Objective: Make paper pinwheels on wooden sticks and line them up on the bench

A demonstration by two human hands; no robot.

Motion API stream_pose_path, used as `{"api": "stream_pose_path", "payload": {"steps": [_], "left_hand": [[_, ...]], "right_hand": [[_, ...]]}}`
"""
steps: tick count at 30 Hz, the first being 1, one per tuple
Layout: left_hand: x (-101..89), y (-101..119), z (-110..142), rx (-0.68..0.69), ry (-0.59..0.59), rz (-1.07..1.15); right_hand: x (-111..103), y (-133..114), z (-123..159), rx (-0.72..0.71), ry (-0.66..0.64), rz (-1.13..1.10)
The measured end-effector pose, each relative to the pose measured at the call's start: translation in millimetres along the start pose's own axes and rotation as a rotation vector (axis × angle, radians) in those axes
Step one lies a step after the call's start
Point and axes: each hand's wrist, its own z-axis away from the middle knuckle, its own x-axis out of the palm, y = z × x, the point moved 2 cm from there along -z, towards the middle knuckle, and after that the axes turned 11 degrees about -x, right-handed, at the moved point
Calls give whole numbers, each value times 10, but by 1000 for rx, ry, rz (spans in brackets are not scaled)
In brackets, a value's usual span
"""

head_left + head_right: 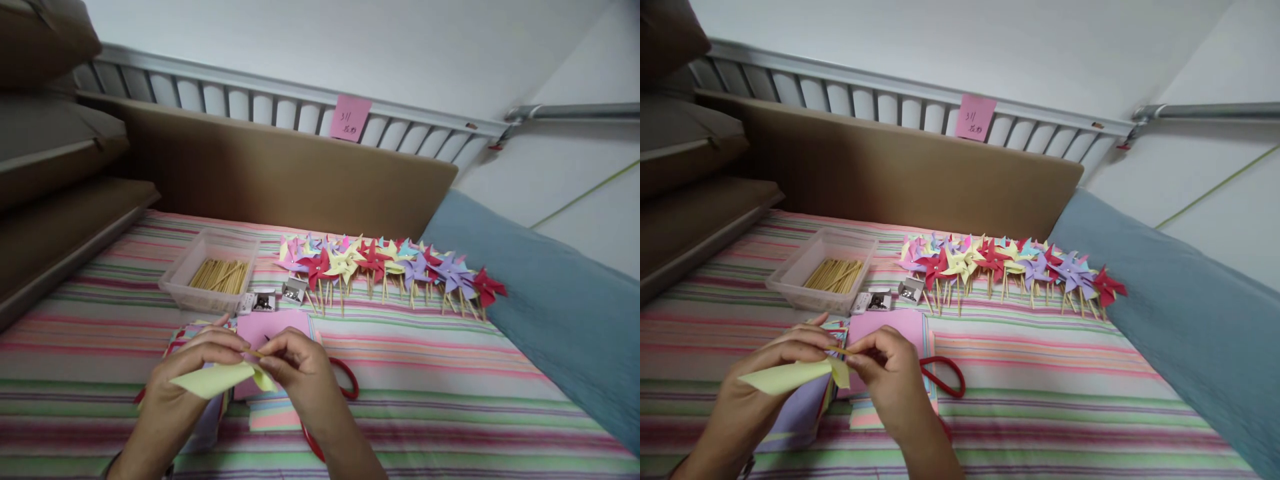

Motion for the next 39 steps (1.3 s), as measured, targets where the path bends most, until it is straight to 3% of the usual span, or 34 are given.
{"api": "stream_pose_path", "payload": {"steps": [9, 39], "left_hand": [[2, -56, 18, -33, 14, 19], [77, -62, 24, -87, 25, 68]], "right_hand": [[3, 111, 21, -60, 20, 27], [16, -39, 7, -118, 26, 148]]}}
